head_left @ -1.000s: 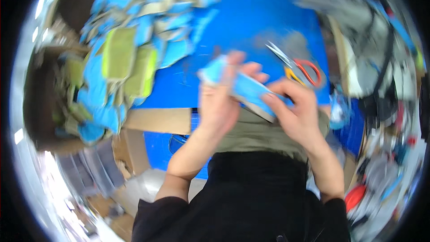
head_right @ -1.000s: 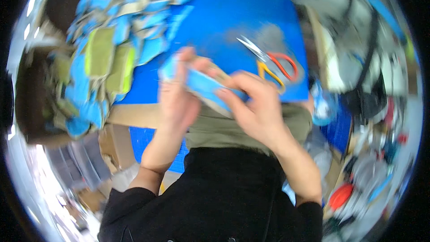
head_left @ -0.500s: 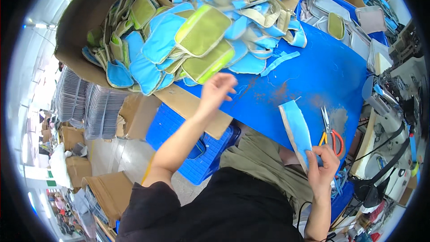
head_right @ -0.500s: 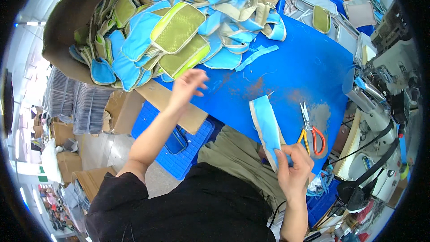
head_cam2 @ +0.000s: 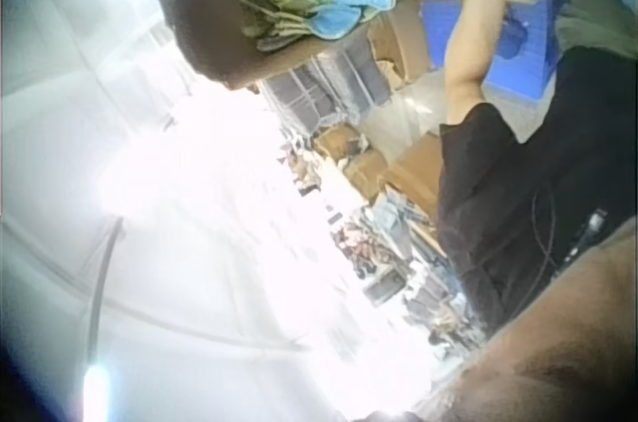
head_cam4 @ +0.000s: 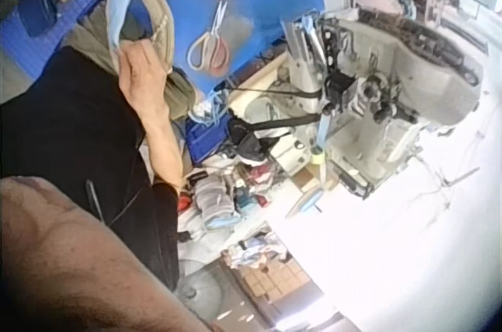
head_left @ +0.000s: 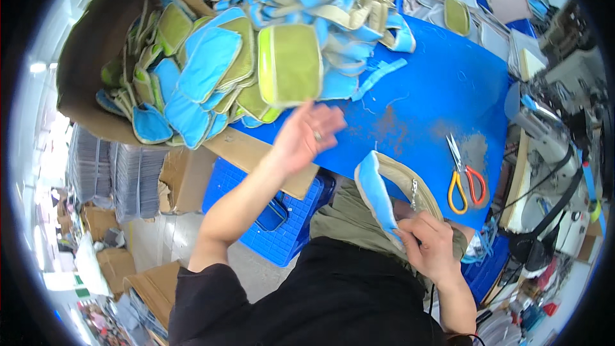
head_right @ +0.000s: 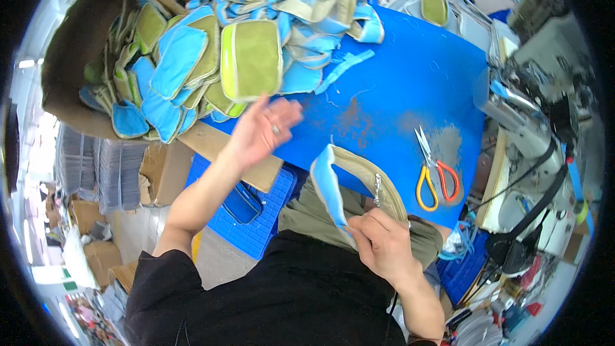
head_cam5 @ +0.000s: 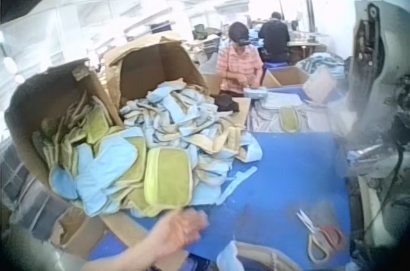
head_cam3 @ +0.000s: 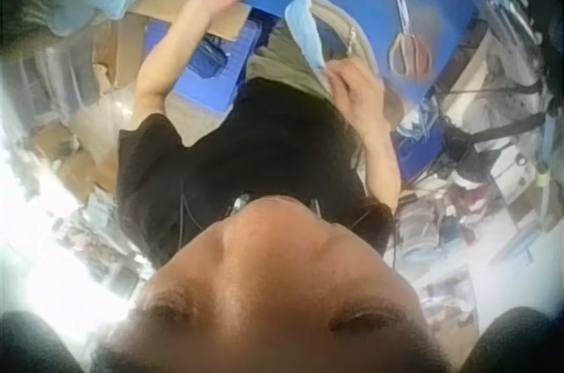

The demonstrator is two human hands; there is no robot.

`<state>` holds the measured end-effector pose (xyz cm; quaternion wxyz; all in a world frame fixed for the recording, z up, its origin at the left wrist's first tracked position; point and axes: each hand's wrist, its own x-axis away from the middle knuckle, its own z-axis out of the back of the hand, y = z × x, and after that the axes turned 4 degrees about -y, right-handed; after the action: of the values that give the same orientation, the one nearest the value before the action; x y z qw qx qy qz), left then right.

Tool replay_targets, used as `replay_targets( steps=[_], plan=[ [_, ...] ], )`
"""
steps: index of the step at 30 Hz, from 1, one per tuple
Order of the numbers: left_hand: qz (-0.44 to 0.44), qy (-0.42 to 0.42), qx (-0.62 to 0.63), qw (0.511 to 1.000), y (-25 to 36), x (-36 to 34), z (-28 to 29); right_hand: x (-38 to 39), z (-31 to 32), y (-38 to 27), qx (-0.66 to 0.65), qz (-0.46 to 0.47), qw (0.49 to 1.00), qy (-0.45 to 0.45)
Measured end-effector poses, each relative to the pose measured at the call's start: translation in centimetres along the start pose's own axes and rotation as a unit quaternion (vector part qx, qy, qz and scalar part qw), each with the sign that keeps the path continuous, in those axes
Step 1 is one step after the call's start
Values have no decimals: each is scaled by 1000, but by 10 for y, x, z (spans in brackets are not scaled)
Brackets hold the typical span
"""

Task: The person sews a blue fabric strip onto the edge of a green mesh pouch using a sewing machine. They handle the pouch, align the fabric, and guide it through the machine, then trim the excess thread with scissors. The person repeats this process for multiple pouches, stacking the finished items.

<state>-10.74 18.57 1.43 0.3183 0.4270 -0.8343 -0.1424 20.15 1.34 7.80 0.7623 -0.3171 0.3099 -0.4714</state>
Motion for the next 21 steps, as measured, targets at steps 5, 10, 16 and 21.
replay_targets(
  steps=[5,10,16,21],
  plan=[
    [-108,-15,-652,750,-25,2,-26,16,-10,8,-29,2,999,-15],
    [-329,79,-885,319,77,-53,-28,30,-6,-1,-25,4,998,-62],
    [-167,-49,-972,157,119,-86,-28,31,-8,-14,2,34,995,-96],
    [-261,-39,-960,92,118,-80,-31,32,0,-26,27,24,989,-141]
  ],
)
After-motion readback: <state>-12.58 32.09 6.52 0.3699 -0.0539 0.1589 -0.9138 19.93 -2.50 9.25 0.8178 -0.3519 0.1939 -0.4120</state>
